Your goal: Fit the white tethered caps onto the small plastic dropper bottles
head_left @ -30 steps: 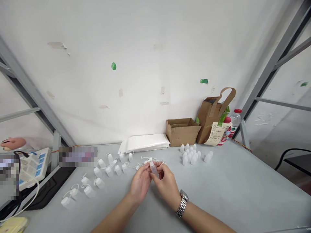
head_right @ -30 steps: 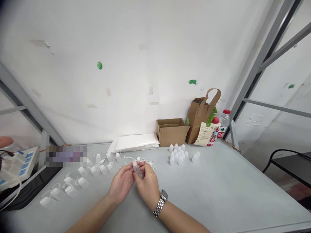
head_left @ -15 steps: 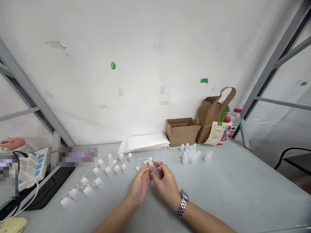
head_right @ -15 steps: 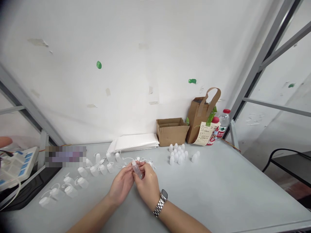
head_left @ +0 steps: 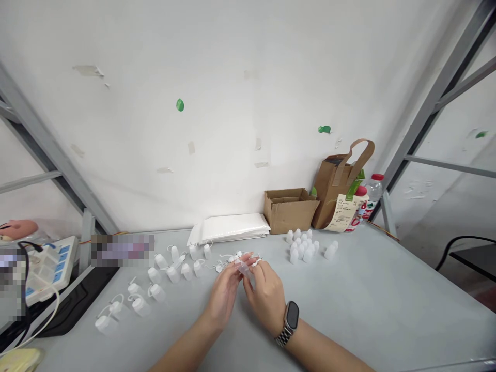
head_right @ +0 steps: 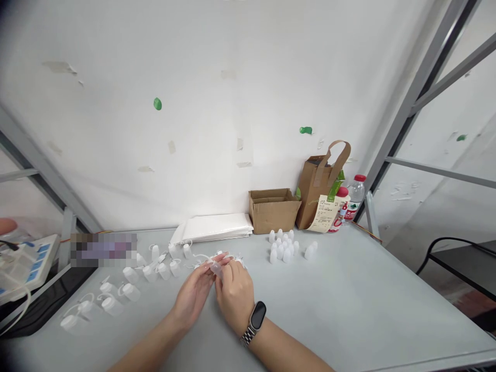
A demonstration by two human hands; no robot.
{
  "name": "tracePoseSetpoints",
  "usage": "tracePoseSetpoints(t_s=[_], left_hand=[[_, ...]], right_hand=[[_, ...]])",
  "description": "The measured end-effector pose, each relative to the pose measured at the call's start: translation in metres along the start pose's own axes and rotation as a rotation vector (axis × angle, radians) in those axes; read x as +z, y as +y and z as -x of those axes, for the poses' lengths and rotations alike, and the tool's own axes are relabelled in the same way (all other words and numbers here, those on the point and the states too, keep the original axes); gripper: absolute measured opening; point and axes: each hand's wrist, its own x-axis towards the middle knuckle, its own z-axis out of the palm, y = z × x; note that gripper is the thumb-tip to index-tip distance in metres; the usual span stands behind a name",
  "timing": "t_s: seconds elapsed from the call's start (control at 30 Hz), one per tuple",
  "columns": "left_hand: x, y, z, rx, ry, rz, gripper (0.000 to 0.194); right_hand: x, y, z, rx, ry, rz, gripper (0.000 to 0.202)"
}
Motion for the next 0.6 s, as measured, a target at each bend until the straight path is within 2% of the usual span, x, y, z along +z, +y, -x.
tracePoseSetpoints(t_s=[0.4, 0.5, 0.6], left_hand=[[-0.0056, -0.0034, -0.0021, -0.038, -0.037, 0.051, 0.032], [-0.0042, -0.0021, -0.0026, -0.048, -0.047, 0.059, 0.033], [-0.0013, 0.0004, -0.0021, -0.047, -0.049, 0.057, 0.034]], right_hand=[[0.0007, -0.001, 0.0028, -0.031, -0.016, 0.057, 0.017], [0.0016, -0.0008, 0.0052, 0.033, -0.056, -0.018, 0.014], [0.0007, -0.0017, 0.0052, 0.169, -0.118, -0.189, 0.009]])
